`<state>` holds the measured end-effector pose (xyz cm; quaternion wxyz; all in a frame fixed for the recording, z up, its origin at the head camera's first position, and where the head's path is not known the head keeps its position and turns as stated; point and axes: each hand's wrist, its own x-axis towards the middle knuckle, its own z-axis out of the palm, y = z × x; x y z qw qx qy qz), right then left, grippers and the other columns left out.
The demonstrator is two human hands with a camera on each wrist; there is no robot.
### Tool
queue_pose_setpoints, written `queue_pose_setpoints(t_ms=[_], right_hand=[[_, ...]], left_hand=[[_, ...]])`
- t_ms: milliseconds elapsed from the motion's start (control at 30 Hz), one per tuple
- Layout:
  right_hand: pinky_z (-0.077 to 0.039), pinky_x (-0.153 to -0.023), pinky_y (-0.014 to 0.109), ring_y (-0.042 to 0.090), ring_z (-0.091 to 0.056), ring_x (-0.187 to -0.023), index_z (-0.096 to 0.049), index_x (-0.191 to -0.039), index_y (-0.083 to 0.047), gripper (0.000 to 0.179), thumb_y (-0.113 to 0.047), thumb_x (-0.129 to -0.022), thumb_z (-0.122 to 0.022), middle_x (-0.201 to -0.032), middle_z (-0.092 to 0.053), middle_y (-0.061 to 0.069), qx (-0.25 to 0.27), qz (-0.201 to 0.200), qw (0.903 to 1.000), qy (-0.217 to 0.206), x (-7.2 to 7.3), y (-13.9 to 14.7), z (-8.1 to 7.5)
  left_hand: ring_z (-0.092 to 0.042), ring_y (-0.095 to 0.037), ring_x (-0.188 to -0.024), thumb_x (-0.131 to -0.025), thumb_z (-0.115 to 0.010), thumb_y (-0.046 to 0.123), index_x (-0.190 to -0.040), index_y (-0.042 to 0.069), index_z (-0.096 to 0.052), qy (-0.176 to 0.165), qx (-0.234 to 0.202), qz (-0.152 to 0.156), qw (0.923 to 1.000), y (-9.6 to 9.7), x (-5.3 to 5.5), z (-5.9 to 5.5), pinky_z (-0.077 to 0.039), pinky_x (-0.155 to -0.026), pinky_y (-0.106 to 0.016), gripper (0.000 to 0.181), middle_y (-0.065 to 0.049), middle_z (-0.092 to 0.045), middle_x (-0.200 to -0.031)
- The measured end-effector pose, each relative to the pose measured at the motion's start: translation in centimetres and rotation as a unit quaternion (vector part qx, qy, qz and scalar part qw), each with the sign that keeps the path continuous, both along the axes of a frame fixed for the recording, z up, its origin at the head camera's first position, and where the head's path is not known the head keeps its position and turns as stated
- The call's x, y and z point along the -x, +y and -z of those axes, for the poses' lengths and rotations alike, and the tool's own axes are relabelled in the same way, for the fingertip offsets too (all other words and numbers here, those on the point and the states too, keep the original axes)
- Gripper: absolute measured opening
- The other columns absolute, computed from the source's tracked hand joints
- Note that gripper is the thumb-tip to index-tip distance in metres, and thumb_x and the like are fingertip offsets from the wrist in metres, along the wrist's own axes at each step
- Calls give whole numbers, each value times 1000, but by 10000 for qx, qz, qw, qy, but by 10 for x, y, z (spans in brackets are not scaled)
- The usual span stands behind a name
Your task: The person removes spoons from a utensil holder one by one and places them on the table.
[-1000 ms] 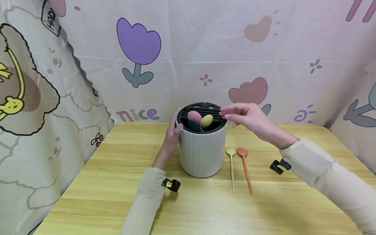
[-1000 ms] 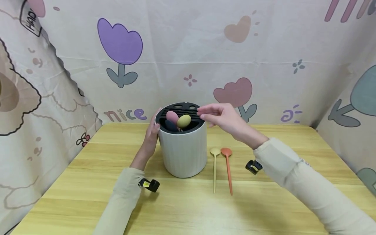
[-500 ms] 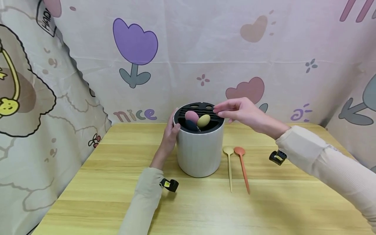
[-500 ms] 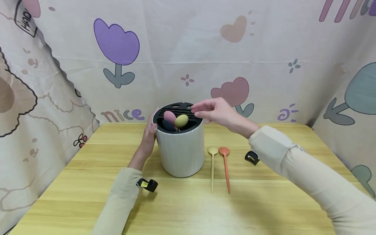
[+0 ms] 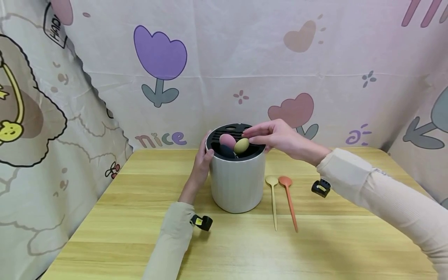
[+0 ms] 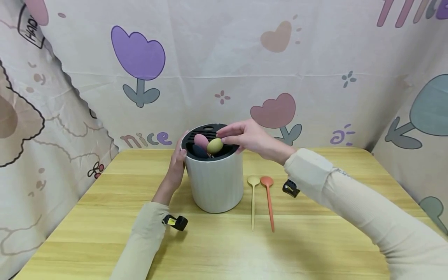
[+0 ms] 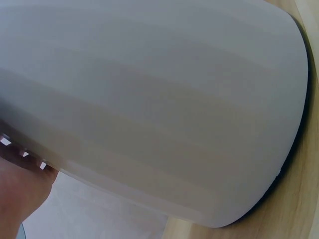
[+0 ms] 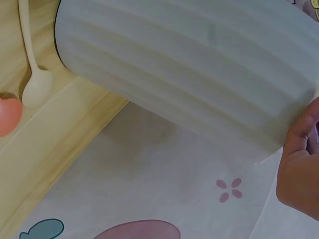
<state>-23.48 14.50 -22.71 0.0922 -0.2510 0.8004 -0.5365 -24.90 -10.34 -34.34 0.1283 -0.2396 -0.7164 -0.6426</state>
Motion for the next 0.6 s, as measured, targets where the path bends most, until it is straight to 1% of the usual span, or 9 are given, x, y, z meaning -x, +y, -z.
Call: queue_pose_setpoints(t_ms=[200,333,433,600], right_hand=[[-52,-58,29,13,-62,-98,-68,-118,0,31,-7,-87,-68,-120,-66,8,-240,99,9995,152,0,-3,0],[-52,-57,28,13,-63,-92,-69,-115,0,30,-5,-86,-70,-110,-70,9,-361,144,9990,231,-1,-4,-2],[-52,-57,28,14,-64,-91,-70,-114,1,30,-3,-84,-71,-104,-71,11,-441,186,9984,291,-2,-5,-2],[-51,-58,28,18,-61,-94,-71,-112,-2,31,-5,-81,-74,-115,-67,10,-825,217,9943,635,-3,-7,0]], left_hand=[[-18,-27,-143,-80,-43,79,-154,4,-17,1,-5,-14,10000,0,-1,0,-17,-113,-53,108,-13,-17,-159],[-17,-27,-143,-79,-42,80,-154,6,-16,-37,8,-10,10000,0,-1,0,-17,-113,-55,108,-12,-16,-159],[-17,-27,-144,-80,-42,79,-154,6,-16,-40,10,-4,10000,1,-1,-1,-17,-113,-55,107,-12,-16,-159],[-17,-27,-144,-81,-42,78,-154,5,-17,-20,4,-18,10000,1,-1,-1,-17,-113,-54,107,-13,-17,-159]])
